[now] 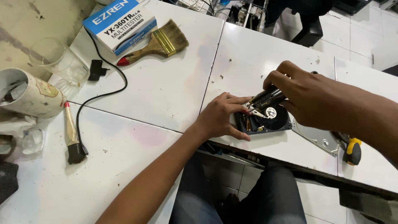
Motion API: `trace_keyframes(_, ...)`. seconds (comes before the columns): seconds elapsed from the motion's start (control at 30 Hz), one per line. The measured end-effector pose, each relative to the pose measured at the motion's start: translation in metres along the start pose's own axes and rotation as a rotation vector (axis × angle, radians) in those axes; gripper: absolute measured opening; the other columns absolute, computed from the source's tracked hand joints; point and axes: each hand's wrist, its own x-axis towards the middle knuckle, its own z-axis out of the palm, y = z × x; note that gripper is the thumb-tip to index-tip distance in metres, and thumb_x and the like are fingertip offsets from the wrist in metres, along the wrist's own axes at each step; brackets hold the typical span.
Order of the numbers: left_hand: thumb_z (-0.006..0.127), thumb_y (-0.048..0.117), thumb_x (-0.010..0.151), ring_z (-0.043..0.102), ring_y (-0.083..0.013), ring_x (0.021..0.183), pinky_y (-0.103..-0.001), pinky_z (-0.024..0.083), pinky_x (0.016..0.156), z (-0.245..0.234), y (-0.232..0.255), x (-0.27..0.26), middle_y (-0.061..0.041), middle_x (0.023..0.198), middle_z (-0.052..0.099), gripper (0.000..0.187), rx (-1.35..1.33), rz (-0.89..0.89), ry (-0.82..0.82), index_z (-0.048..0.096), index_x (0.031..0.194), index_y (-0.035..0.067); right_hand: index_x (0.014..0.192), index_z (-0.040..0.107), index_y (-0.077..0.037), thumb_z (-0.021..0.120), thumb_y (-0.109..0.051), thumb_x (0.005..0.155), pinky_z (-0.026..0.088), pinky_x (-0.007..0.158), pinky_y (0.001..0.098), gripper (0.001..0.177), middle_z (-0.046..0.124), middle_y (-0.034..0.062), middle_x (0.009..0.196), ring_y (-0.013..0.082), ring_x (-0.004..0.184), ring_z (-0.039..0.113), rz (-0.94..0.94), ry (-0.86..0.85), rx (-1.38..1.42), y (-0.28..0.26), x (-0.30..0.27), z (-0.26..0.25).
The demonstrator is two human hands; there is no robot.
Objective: The person uses a screwdriver to manipulate components on a disassembled hard drive placed on a white table. They repeatedly tighten and loosen screws on the drive's circuit board while holding the device steady with their other hand.
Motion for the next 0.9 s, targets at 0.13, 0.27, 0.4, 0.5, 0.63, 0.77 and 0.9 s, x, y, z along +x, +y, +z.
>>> trace_keyframes(0.13, 0.097, 0.062, 0.059, 0.067, -0.0313, 0.118, -0.044, 0.054, 0.102, -0.001, 0.001, 0.000, -0.004, 0.149, 0.068, 0.068, -0.011, -0.023, -0.020, 0.079, 0.106, 0.017, 0.141, 0.050, -0.023, 0.069, -0.022, 0.096, 0.066, 0.062, 0.0455, 0.048, 0.051, 0.0042, 0.137, 0.0311, 0.063, 0.075, -0.098, 0.136, -0.113, 0.005, -0.003, 0.003)
trace_keyframes(0.27, 0.097, 0.063, 0.057, 0.068, -0.0313, 0.119, -0.043, 0.054, 0.104, 0.000, 0.002, 0.001, -0.006, 0.147, 0.070, 0.082, 0.009, -0.024, -0.019, 0.076, 0.120, 0.016, 0.137, 0.057, -0.022, 0.067, -0.043, 0.098, 0.064, 0.068, 0.0464, 0.046, 0.056, 0.0005, 0.129, 0.0312, 0.072, 0.078, -0.064, 0.067, -0.140, -0.007, -0.007, -0.011)
trace_keyframes(0.4, 0.096, 0.066, 0.056, 0.065, -0.0324, 0.120, -0.046, 0.056, 0.103, 0.001, 0.000, -0.001, -0.005, 0.148, 0.069, 0.091, 0.032, -0.055, -0.040, 0.073, 0.126, 0.013, 0.137, 0.050, -0.031, 0.052, -0.063, 0.103, 0.062, 0.055, 0.0452, 0.047, 0.076, -0.0069, 0.104, 0.0297, 0.067, 0.080, 0.009, 0.092, -0.249, -0.023, -0.013, -0.013)
trace_keyframes(0.5, 0.098, 0.063, 0.056, 0.065, -0.0307, 0.118, -0.045, 0.055, 0.102, 0.001, 0.000, -0.001, -0.002, 0.149, 0.069, 0.084, 0.020, -0.070, -0.037, 0.074, 0.122, 0.018, 0.111, 0.055, -0.027, 0.047, -0.074, 0.106, 0.051, 0.054, 0.0428, 0.048, 0.074, 0.0006, 0.068, 0.0328, 0.064, 0.073, 0.131, 0.084, -0.351, -0.028, -0.014, -0.008)
trace_keyframes(0.63, 0.098, 0.064, 0.055, 0.065, -0.0330, 0.119, -0.046, 0.057, 0.101, 0.001, 0.002, -0.001, -0.001, 0.148, 0.068, 0.094, 0.017, -0.073, -0.032, 0.074, 0.128, 0.009, 0.128, 0.049, -0.018, 0.050, -0.055, 0.110, 0.060, 0.049, 0.0484, 0.041, 0.070, 0.0020, 0.103, 0.0337, 0.070, 0.077, 0.029, 0.168, -0.214, -0.034, -0.015, -0.001)
trace_keyframes(0.77, 0.097, 0.064, 0.056, 0.065, -0.0304, 0.119, -0.045, 0.056, 0.101, -0.002, 0.004, 0.000, -0.002, 0.147, 0.070, 0.084, 0.014, -0.095, -0.052, 0.073, 0.122, 0.017, 0.117, 0.050, -0.022, 0.047, -0.055, 0.117, 0.050, 0.042, 0.0392, 0.033, 0.064, -0.0031, 0.067, 0.0272, 0.048, 0.069, 0.018, 0.304, -0.476, -0.033, -0.015, 0.012)
trace_keyframes(0.9, 0.094, 0.065, 0.061, 0.065, -0.0291, 0.115, -0.046, 0.054, 0.104, -0.002, 0.003, -0.002, 0.010, 0.119, 0.075, 0.107, -0.019, -0.081, -0.046, 0.059, 0.147, 0.012, 0.121, 0.048, -0.015, 0.040, -0.054, 0.121, 0.046, 0.042, 0.0429, 0.040, 0.069, 0.0057, 0.063, 0.0338, 0.048, 0.067, 0.207, 0.259, -0.280, -0.041, -0.009, 0.001)
